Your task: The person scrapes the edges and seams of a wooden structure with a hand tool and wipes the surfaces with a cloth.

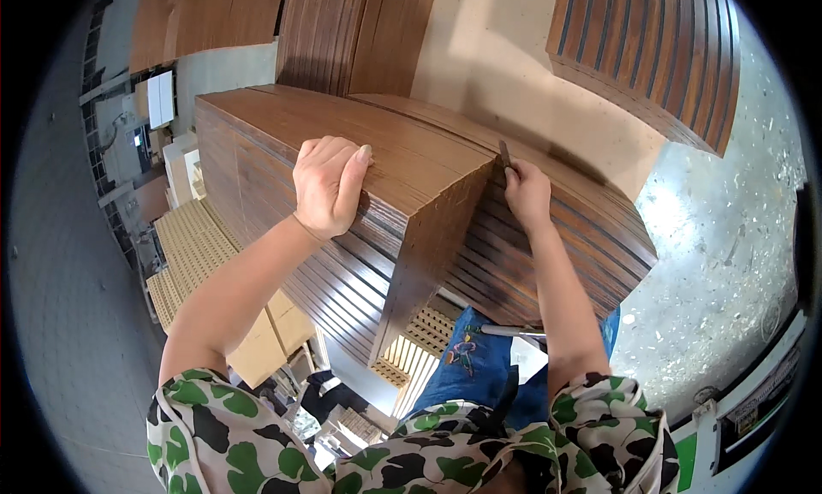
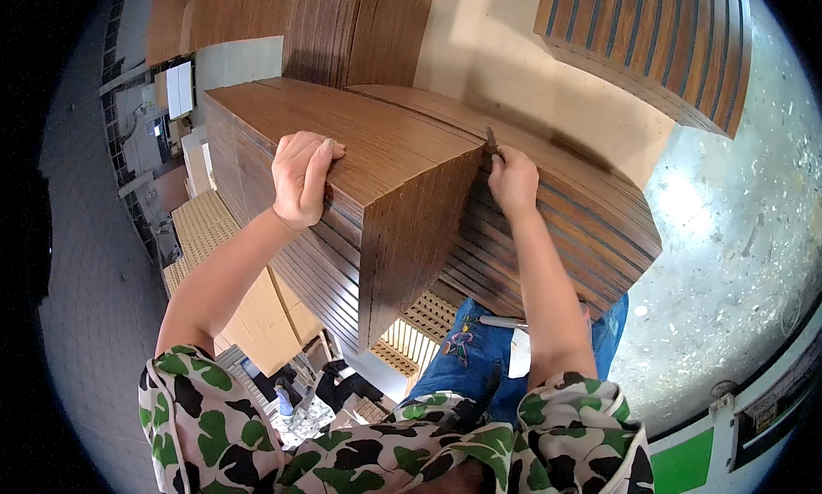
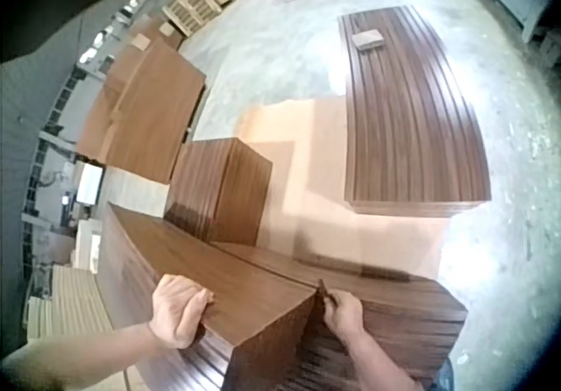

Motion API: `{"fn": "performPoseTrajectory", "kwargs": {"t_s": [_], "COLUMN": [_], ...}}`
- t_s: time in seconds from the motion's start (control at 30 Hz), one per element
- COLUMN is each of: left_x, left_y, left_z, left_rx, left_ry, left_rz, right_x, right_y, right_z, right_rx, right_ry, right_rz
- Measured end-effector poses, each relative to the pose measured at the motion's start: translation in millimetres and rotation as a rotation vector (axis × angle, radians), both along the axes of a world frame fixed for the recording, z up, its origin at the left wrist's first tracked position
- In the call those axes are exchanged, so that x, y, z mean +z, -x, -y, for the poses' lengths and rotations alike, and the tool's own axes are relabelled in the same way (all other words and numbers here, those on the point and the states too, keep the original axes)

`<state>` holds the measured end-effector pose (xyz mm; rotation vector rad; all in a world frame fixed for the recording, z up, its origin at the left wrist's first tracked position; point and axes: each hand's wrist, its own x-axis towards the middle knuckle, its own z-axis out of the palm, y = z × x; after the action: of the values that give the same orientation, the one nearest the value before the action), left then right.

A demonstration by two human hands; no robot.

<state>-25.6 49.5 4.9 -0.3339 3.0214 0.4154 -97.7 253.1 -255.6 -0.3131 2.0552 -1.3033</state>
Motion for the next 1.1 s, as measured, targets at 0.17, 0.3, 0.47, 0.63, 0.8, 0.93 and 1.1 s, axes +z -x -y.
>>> {"fn": "performPoseTrajectory", "kwargs": {"t_s": [0.17, 0.3, 0.47, 0.63, 0.8, 0.93, 1.1], "left_x": [-3.3, 12.0, 7.6, -3.4, 11.1, 15.0, -1.8], "left_y": [-2.3, -15.7, -8.4, 1.0, -12.9, -13.1, -0.4], "left_z": [1.7, 4.3, 4.0, 0.3, 4.9, 5.4, -1.1], "left_rx": [-0.032, 0.029, 0.008, 0.000, 0.035, 0.028, 0.006], "left_ry": [-0.016, 0.025, 0.009, -0.014, 0.027, 0.031, -0.020], "left_rz": [-0.036, 0.041, 0.003, -0.014, 0.018, 0.015, -0.009], "right_x": [-4.1, 159.5, 123.8, -9.7, 167.7, 187.8, -1.3], "right_y": [9.8, 17.5, 15.1, 21.2, 25.8, 14.3, -3.0], "right_z": [17.6, 18.0, 6.8, 9.3, 2.0, -9.8, 2.5], "right_rx": [0.234, 0.281, 0.047, 0.283, 0.401, 0.302, -0.101], "right_ry": [0.059, 0.617, 0.493, 0.035, 0.663, 0.754, -0.008], "right_rz": [-0.269, -0.304, 0.083, -0.322, -0.467, -0.450, -0.064]}}
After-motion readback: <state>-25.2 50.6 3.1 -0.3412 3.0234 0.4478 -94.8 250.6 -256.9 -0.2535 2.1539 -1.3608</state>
